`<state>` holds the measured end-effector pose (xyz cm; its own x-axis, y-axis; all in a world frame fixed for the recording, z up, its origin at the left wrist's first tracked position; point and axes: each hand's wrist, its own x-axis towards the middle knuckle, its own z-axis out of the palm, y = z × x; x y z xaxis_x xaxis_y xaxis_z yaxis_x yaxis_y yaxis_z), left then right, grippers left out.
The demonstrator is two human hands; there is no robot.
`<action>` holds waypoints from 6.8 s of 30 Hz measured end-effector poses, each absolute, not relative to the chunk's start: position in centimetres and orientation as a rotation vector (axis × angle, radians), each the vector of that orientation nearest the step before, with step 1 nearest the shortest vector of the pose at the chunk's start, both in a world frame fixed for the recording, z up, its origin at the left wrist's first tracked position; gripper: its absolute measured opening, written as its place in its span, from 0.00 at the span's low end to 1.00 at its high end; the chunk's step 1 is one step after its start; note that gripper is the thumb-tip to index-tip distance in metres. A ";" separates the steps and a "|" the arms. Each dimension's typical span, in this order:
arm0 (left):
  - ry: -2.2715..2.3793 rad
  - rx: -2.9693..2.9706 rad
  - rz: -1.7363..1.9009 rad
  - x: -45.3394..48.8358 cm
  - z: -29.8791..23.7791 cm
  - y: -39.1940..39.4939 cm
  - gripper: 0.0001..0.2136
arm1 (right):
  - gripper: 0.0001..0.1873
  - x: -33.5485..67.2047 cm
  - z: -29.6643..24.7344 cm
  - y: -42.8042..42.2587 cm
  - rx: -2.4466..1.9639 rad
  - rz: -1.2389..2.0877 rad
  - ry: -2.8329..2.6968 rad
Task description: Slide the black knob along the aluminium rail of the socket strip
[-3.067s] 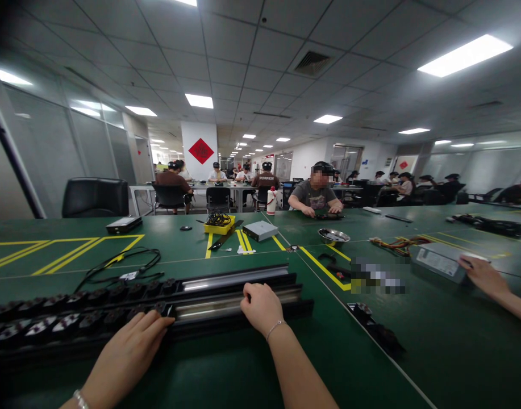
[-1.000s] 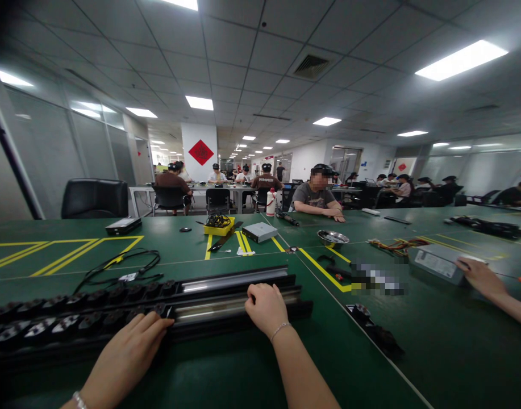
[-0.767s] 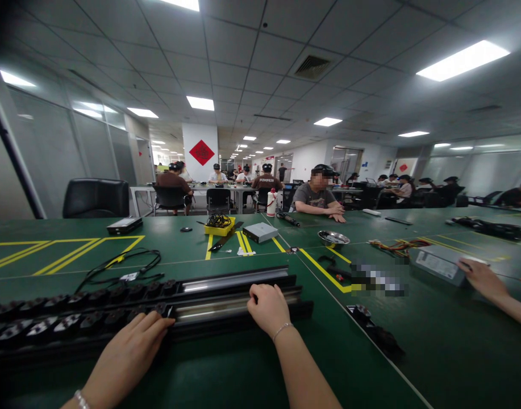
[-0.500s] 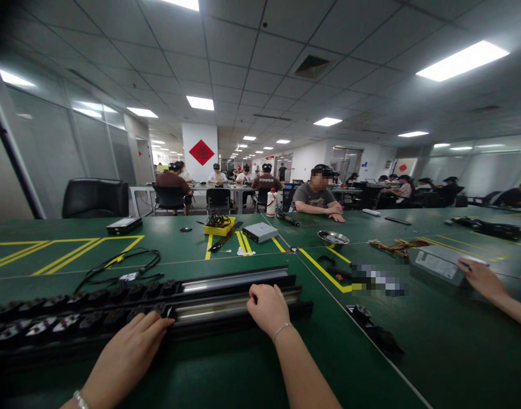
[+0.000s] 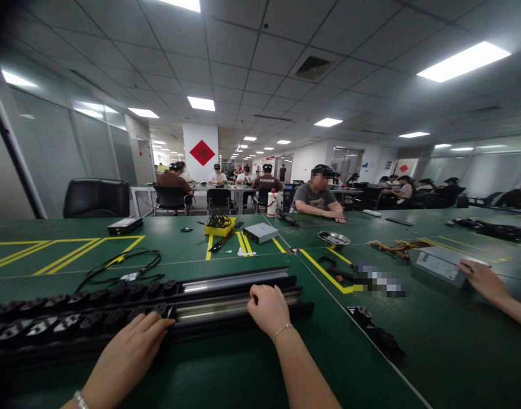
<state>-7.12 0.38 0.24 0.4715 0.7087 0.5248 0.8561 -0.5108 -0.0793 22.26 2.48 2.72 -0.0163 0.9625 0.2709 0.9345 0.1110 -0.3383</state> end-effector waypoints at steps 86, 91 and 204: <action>-1.323 -2.382 -0.644 -6.9 0.8 0.1 0.12 | 0.05 22.7 2.7 2.4 -1.883 0.084 -1.888; -1.323 -2.381 -0.639 -7.0 0.8 0.1 0.12 | 0.04 22.7 2.6 2.5 -1.875 0.063 -1.888; -1.312 -2.395 -0.644 -7.0 0.5 0.0 0.12 | 0.05 23.7 2.6 2.0 -1.941 0.005 -1.875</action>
